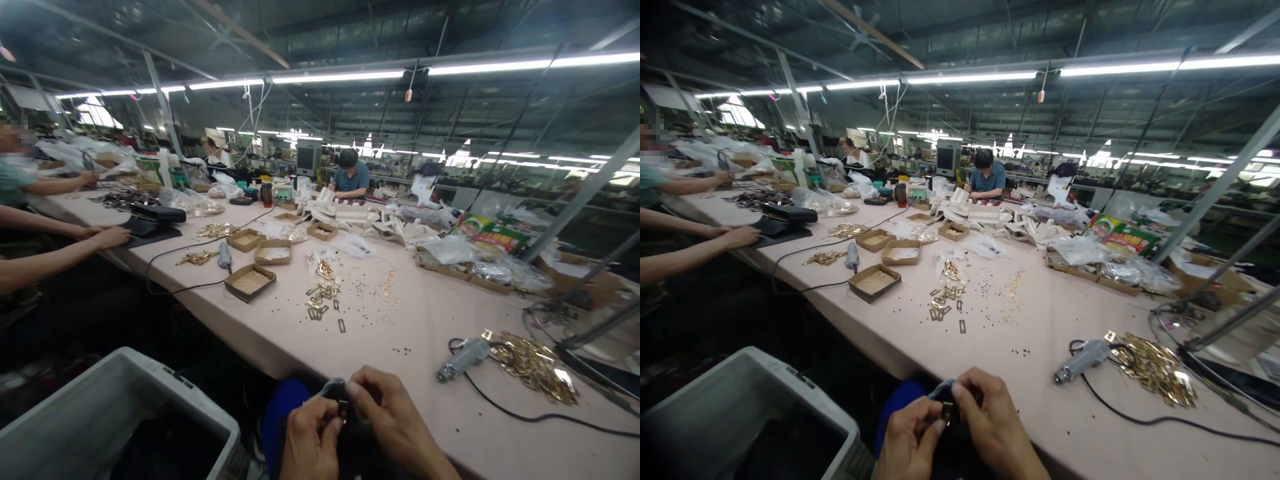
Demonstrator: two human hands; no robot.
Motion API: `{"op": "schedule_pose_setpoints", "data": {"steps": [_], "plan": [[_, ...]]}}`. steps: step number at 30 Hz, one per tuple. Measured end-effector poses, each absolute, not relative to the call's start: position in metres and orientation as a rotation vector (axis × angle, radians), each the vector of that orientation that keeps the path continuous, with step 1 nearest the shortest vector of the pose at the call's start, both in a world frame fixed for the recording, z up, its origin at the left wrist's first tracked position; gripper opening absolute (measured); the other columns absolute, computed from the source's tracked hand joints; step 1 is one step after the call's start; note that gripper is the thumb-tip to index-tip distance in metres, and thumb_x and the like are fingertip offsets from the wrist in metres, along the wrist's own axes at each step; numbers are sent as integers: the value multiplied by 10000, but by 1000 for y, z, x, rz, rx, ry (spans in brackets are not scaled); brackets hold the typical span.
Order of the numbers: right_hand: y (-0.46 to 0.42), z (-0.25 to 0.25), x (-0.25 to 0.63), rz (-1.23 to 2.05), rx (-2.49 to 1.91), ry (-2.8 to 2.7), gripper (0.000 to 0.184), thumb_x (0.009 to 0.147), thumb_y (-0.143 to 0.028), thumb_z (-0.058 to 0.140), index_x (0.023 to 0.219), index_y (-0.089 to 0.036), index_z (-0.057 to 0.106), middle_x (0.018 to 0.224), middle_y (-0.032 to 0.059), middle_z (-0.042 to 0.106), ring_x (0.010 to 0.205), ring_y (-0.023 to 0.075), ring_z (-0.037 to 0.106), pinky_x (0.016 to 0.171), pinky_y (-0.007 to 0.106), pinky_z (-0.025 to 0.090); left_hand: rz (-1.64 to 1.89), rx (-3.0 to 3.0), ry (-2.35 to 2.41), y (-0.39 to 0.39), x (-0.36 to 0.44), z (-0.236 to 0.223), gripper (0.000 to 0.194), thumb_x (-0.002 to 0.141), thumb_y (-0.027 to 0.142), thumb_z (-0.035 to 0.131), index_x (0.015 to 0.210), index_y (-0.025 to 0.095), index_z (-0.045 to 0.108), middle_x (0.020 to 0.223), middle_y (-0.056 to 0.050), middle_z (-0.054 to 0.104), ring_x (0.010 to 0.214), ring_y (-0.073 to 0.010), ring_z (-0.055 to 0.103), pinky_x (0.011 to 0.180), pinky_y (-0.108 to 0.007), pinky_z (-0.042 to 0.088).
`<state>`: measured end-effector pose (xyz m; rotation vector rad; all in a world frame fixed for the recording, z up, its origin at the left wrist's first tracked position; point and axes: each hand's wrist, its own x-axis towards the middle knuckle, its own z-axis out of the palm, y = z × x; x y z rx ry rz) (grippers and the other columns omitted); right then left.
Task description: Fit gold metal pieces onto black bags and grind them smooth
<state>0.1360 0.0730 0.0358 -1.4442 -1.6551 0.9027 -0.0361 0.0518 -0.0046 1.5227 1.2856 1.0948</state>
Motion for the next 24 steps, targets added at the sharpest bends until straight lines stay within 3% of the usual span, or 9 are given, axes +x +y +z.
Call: {"op": "schedule_pose_setpoints", "data": {"steps": [5, 12, 19, 24], "plan": [[172, 35, 132, 448, -1849, -1710, 185, 935, -331, 589, 818, -196, 638, 758, 40, 697, 734, 190, 644, 711, 288, 444, 1028, 1411, 1317, 76, -40, -17, 117, 774, 238, 652, 729, 158, 725, 659, -38, 599, 593, -173, 536, 581, -272, 376], [234, -7, 119, 358, -2135, -1739, 143, 810, -226, 687, 927, -145, 686, 890, 159, 747, 919, 294, 692, 758, 331, 439, 1003, 1264, 1321, 92, -47, -24, 106, 717, 243, 690, 700, 150, 738, 622, -33, 608, 588, -173, 544, 568, -263, 368], [244, -16, 125, 365, -2190, -1703, 185, 789, -216, 706, 957, -137, 712, 952, 174, 751, 928, 290, 692, 755, 324, 448, 977, 1227, 1350, 97, -48, -17, 101, 723, 209, 672, 719, 141, 747, 629, -31, 604, 603, -173, 549, 593, -267, 389], [241, -14, 121, 397, -2076, -1755, 179, 788, -96, 625, 911, -163, 737, 903, 104, 765, 857, 226, 685, 753, 286, 439, 951, 1240, 1401, 96, -46, -14, 95, 720, 190, 653, 704, 147, 736, 605, -14, 574, 578, -163, 522, 569, -265, 353]]}}
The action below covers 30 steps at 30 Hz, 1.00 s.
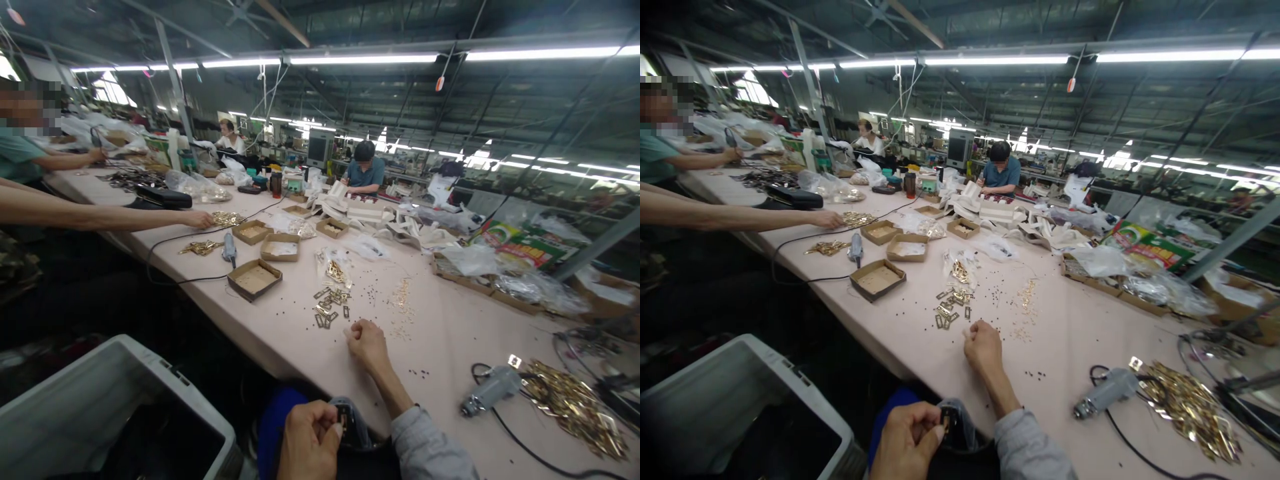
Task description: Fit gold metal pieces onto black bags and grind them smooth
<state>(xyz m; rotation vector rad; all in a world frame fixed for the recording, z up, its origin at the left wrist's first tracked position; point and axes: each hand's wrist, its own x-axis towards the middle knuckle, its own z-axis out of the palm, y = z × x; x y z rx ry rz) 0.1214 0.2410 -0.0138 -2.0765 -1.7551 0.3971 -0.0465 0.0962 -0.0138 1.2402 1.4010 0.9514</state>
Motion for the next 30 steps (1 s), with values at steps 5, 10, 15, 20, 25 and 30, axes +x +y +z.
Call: {"op": "schedule_pose_setpoints", "data": {"steps": [5, 10, 15, 20, 25, 30], "plan": [[224, -5, 126, 496, -1905, -1933, 62, 767, -228, 719, 725, -186, 737, 745, 51, 733, 737, 202, 648, 680, 274, 415, 975, 1226, 1434, 92, -46, -11, 95, 707, 186, 651, 702, 157, 741, 604, -13, 584, 569, -159, 508, 575, -265, 363], [221, -3, 126, 507, -1841, -1934, 131, 801, -264, 691, 861, -170, 760, 826, 64, 749, 772, 199, 646, 721, 281, 423, 971, 1227, 1433, 91, -46, -8, 125, 705, 171, 617, 701, 149, 740, 633, -26, 615, 613, -173, 547, 597, -269, 377], [225, -10, 116, 588, -1797, -1923, 87, 691, -136, 717, 769, -164, 742, 720, 45, 725, 683, 176, 618, 667, 265, 402, 929, 1245, 1444, 93, -47, -4, 145, 713, 186, 610, 698, 134, 745, 642, -38, 650, 632, -181, 572, 600, -271, 375], [208, 7, 123, 693, -1702, -1863, 132, 792, -228, 667, 687, -167, 718, 627, 28, 658, 624, 167, 579, 610, 270, 383, 915, 1215, 1503, 95, -45, 0, 161, 713, 154, 614, 715, 136, 774, 663, -51, 708, 639, -189, 603, 603, -278, 390], [142, 40, 138, 983, -1520, -1721, 275, 894, -400, 640, 810, -161, 745, 651, 19, 637, 616, 161, 554, 590, 267, 409, 942, 1148, 1458, 95, -45, 1, 156, 690, 121, 634, 736, 115, 783, 686, -68, 737, 657, -198, 642, 610, -275, 422], [88, 39, 127, 1248, -1420, -1477, 284, 878, -419, 700, 851, -145, 768, 690, 43, 672, 615, 157, 542, 568, 267, 399, 963, 1120, 1425, 94, -45, 1, 157, 691, 152, 654, 749, 110, 794, 711, -87, 761, 670, -213, 674, 609, -277, 443]]}}
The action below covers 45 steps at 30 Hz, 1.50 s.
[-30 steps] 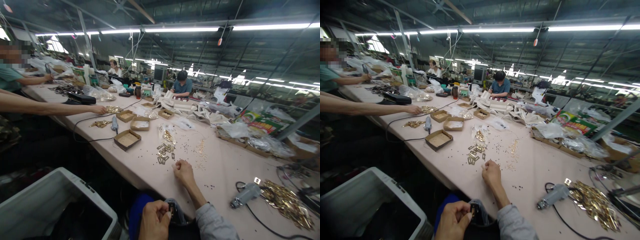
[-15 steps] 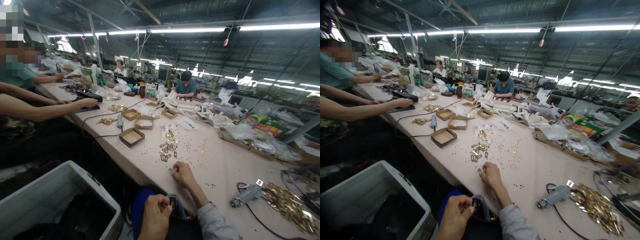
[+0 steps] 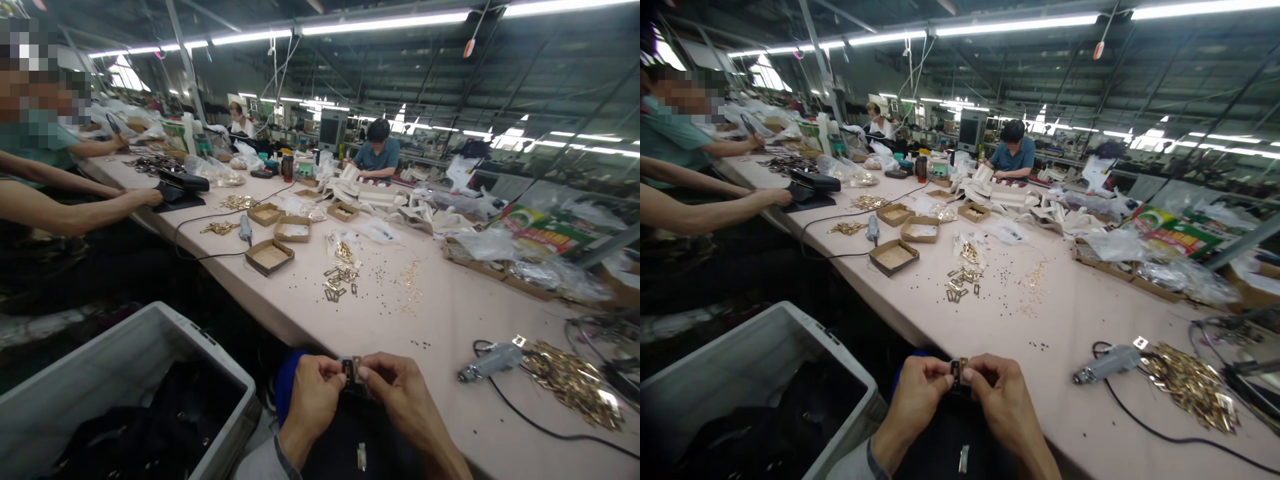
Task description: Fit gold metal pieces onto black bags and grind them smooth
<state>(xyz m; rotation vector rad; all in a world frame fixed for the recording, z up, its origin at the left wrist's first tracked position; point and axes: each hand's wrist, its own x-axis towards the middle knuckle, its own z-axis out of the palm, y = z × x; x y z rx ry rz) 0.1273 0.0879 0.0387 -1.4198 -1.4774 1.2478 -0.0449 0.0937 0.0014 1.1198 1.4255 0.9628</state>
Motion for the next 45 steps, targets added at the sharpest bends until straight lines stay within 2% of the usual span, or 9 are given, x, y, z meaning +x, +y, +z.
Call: {"op": "schedule_pose_setpoints", "data": {"steps": [6, 11, 27, 31, 33, 36, 38, 41, 45], "plan": [[83, 20, 113, 1149, -1466, -1463, 229, 865, -341, 694, 973, -152, 766, 744, 52, 711, 617, 175, 603, 575, 280, 466, 1011, 1140, 1380, 92, -45, 7, 172, 687, 255, 731, 739, 111, 810, 705, -93, 766, 677, -227, 683, 595, -274, 473], [80, 23, 110, 1051, -1515, -1461, 329, 842, -330, 691, 1127, -174, 744, 740, 28, 716, 594, 190, 656, 589, 299, 519, 1025, 1149, 1334, 90, -44, 6, 169, 704, 228, 715, 763, 112, 822, 754, -101, 785, 728, -248, 715, 630, -282, 501], [77, 16, 102, 979, -1509, -1418, 297, 865, -427, 694, 999, -172, 765, 786, 52, 708, 586, 198, 666, 554, 304, 556, 1001, 1197, 1321, 89, -45, 1, 227, 737, 216, 659, 839, 106, 829, 755, -101, 784, 709, -238, 716, 629, -285, 516], [82, 18, 110, 942, -1496, -1492, 241, 874, -393, 700, 924, -175, 788, 832, 83, 744, 733, 227, 691, 682, 322, 557, 993, 1207, 1339, 87, -44, 2, 216, 733, 198, 649, 819, 91, 815, 722, -101, 768, 671, -224, 690, 617, -284, 493], [89, 24, 119, 1018, -1452, -1554, 223, 878, -370, 700, 943, -179, 794, 865, 82, 754, 783, 225, 686, 717, 318, 546, 981, 1234, 1348, 86, -44, 4, 206, 732, 178, 639, 815, 95, 809, 724, -98, 764, 668, -217, 680, 606, -277, 474], [103, 36, 130, 1341, -1296, -1621, 249, 878, -354, 696, 1012, -166, 788, 844, 63, 748, 677, 175, 642, 639, 285, 515, 974, 1274, 1354, 86, -44, 9, 191, 735, 163, 644, 825, 104, 802, 739, -89, 760, 654, -204, 663, 584, -266, 450], [111, 42, 134, 1462, -1220, -1650, 236, 865, -345, 704, 954, -143, 787, 757, 46, 723, 618, 153, 613, 600, 265, 491, 975, 1282, 1328, 85, -44, 13, 195, 760, 167, 636, 847, 114, 802, 760, -87, 764, 651, -201, 662, 592, -268, 459], [118, 42, 131, 1426, -1248, -1647, 206, 849, -325, 709, 865, -130, 773, 653, 26, 685, 588, 149, 608, 585, 256, 482, 1009, 1341, 1349, 79, -37, 18, 202, 847, 208, 600, 857, 150, 792, 764, -80, 756, 665, -207, 672, 623, -279, 476], [119, 32, 126, 1393, -1226, -1560, 185, 843, -305, 704, 865, -134, 774, 717, 41, 722, 650, 172, 659, 630, 273, 513, 1105, 1710, 1709, 64, -18, 15, 183, 908, 232, 586, 813, 180, 734, 762, -90, 700, 714, -241, 663, 654, -317, 431]]}}
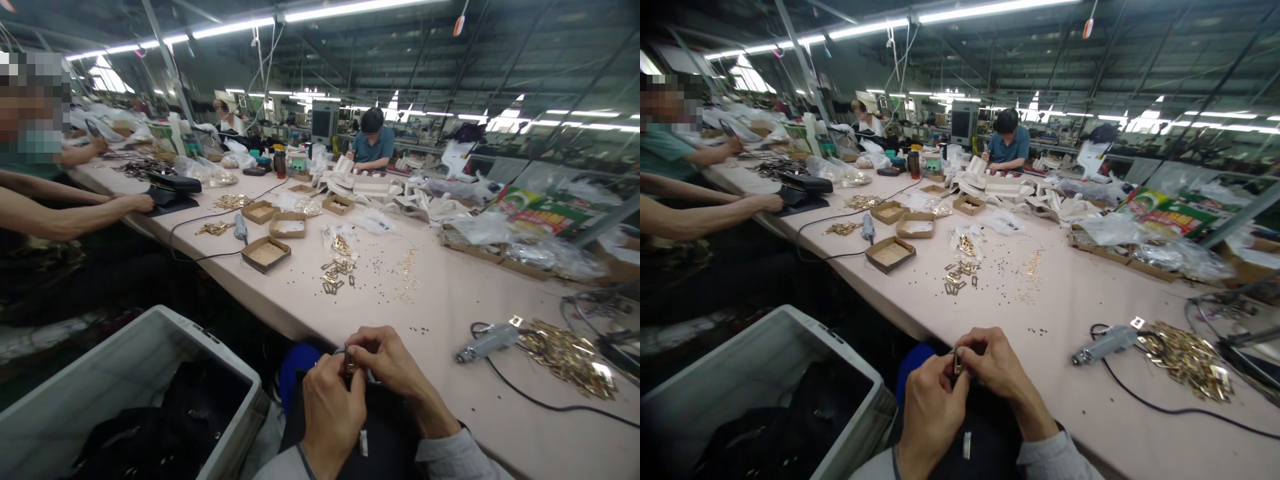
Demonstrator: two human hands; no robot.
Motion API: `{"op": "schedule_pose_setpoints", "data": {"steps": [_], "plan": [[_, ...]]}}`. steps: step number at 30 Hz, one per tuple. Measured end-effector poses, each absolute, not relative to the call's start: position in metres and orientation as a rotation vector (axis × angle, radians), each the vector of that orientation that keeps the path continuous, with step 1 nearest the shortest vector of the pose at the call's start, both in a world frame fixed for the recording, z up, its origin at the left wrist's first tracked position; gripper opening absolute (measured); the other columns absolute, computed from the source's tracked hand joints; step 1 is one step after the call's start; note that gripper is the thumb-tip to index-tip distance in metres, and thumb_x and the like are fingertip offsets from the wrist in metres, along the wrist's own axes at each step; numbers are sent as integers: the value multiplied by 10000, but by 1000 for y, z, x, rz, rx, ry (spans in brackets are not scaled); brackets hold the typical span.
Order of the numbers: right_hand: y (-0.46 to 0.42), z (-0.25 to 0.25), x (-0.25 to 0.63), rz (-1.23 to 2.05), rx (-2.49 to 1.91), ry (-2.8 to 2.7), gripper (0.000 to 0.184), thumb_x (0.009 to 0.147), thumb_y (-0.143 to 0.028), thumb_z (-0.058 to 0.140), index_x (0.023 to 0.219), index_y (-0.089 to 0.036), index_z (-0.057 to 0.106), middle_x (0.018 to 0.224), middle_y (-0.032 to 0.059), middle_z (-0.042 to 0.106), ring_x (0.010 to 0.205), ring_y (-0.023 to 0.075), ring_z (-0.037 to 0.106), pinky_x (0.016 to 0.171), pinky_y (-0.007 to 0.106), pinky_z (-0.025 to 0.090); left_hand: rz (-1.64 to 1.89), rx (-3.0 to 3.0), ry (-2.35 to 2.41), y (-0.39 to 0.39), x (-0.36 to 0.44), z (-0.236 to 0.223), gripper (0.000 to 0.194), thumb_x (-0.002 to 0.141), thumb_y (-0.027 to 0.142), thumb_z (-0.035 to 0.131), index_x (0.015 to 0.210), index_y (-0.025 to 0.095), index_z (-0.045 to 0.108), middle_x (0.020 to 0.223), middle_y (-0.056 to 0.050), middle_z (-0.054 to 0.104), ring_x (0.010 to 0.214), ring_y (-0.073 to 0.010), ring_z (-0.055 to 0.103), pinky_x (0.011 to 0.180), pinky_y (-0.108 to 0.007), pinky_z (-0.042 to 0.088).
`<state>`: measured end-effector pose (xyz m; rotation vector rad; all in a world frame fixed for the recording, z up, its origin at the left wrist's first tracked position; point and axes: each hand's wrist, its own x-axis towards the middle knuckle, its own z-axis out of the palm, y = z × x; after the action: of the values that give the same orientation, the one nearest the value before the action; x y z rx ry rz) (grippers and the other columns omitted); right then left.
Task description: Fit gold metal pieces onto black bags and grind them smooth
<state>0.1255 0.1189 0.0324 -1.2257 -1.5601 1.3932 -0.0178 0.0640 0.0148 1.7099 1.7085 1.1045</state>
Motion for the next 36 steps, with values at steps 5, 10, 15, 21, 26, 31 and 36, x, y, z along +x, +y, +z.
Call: {"op": "schedule_pose_setpoints", "data": {"steps": [5, 10, 15, 21, 26, 31, 36], "plan": [[120, 34, 130, 1275, -1206, -1612, 154, 831, -285, 729, 834, -150, 803, 762, 44, 722, 732, 179, 665, 682, 273, 506, 1197, 1928, 1876, 60, -1, 5, 198, 927, 143, 542, 811, 176, 699, 731, -90, 662, 658, -229, 639, 627, -327, 376], [125, 37, 135, 1253, -1191, -1618, 153, 820, -298, 755, 832, -158, 815, 749, 39, 707, 712, 174, 646, 680, 279, 491, 1275, 1873, 1859, 66, 4, 6, 228, 939, 137, 528, 791, 183, 695, 701, -80, 650, 619, -213, 631, 604, -329, 361], [126, 36, 134, 1201, -1178, -1706, 148, 855, -258, 703, 841, -172, 823, 797, 52, 708, 743, 182, 652, 687, 283, 495, 1256, 1849, 1881, 68, 7, 0, 229, 930, 111, 517, 812, 171, 703, 724, -87, 657, 627, -214, 636, 604, -335, 362], [124, 39, 134, 1064, -1175, -1869, 182, 865, -179, 649, 854, -198, 830, 828, 65, 724, 775, 194, 655, 686, 284, 482, 1274, 1843, 1891, 70, 9, -8, 202, 916, 97, 530, 851, 161, 710, 734, -85, 654, 641, -219, 645, 611, -330, 380], [124, 42, 133, 1024, -1160, -1907, 220, 864, -130, 619, 838, -206, 823, 812, 53, 714, 764, 187, 657, 673, 281, 468, 1274, 1829, 1891, 70, 9, -9, 197, 919, 103, 535, 870, 157, 718, 746, -90, 660, 634, -217, 646, 594, -327, 376], [124, 38, 131, 1030, -1183, -1866, 201, 854, -137, 638, 831, -206, 826, 811, 53, 727, 780, 194, 666, 666, 278, 462, 1309, 1870, 1912, 71, 11, -12, 213, 930, 114, 524, 858, 161, 720, 727, -86, 655, 609, -207, 632, 581, -318, 379], [125, 32, 131, 1135, -1196, -1671, 126, 829, -186, 702, 825, -188, 828, 788, 48, 730, 761, 191, 670, 724, 297, 497, 1328, 1801, 1845, 68, 7, -6, 237, 942, 159, 513, 879, 153, 741, 754, -102, 672, 642, -210, 645, 600, -308, 405]]}}
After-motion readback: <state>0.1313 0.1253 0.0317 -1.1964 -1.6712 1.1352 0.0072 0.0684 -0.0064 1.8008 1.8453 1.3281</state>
